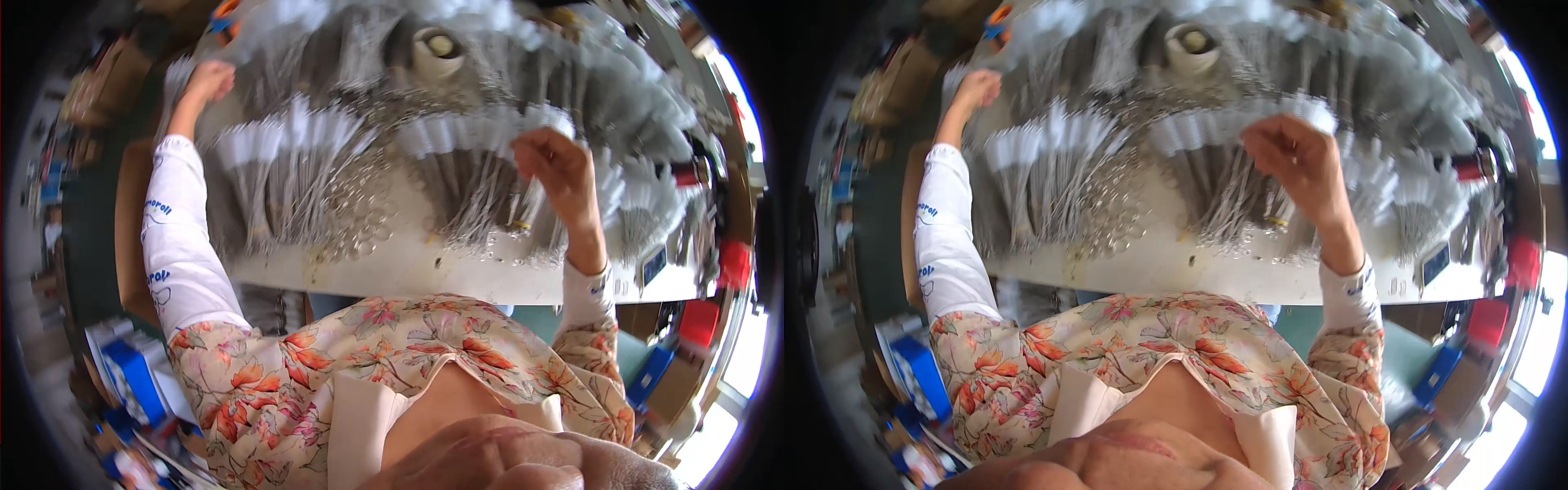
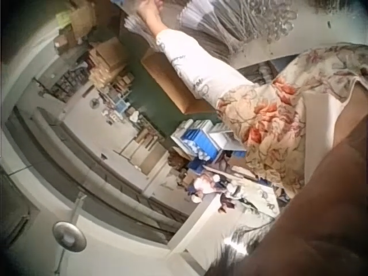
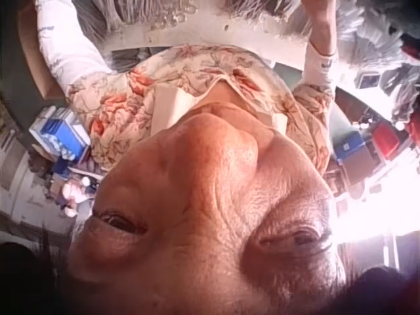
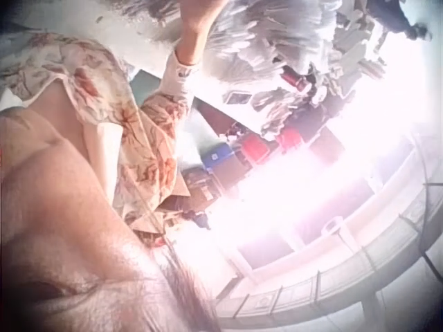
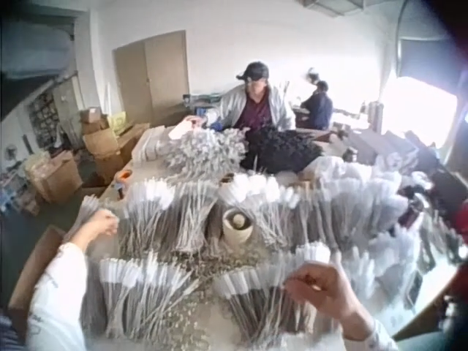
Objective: Assembling small white brushes into silver metal rings on a factory workbench.
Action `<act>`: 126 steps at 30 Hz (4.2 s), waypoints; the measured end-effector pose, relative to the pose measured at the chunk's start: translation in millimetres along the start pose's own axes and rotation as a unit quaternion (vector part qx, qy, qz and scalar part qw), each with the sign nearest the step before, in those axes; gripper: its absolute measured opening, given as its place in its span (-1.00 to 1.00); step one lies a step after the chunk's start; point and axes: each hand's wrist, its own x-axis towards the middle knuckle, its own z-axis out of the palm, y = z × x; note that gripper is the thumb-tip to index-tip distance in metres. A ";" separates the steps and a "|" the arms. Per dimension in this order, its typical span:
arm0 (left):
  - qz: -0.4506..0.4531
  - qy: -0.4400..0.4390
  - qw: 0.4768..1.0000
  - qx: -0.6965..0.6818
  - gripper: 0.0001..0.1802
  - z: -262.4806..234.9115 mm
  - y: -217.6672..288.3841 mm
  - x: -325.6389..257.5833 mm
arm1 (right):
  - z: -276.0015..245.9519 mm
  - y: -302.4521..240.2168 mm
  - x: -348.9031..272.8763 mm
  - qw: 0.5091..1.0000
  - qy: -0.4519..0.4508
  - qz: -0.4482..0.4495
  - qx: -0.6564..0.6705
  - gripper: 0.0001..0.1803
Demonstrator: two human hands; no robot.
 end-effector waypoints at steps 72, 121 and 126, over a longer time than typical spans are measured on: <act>0.337 0.119 0.851 -0.384 -0.61 268.2 127.5 -266.5 | -301.8 154.3 76.5 0.740 0.426 0.261 -0.450 -0.62; 0.471 0.118 0.767 -0.420 -0.86 259.3 185.5 -268.4 | 65.6 13.6 -30.7 0.933 0.154 -0.204 0.252 -0.67; 0.518 0.143 0.816 -0.214 -0.85 267.8 172.7 -292.7 | 81.3 37.3 -51.9 0.872 0.010 -0.009 0.489 -0.64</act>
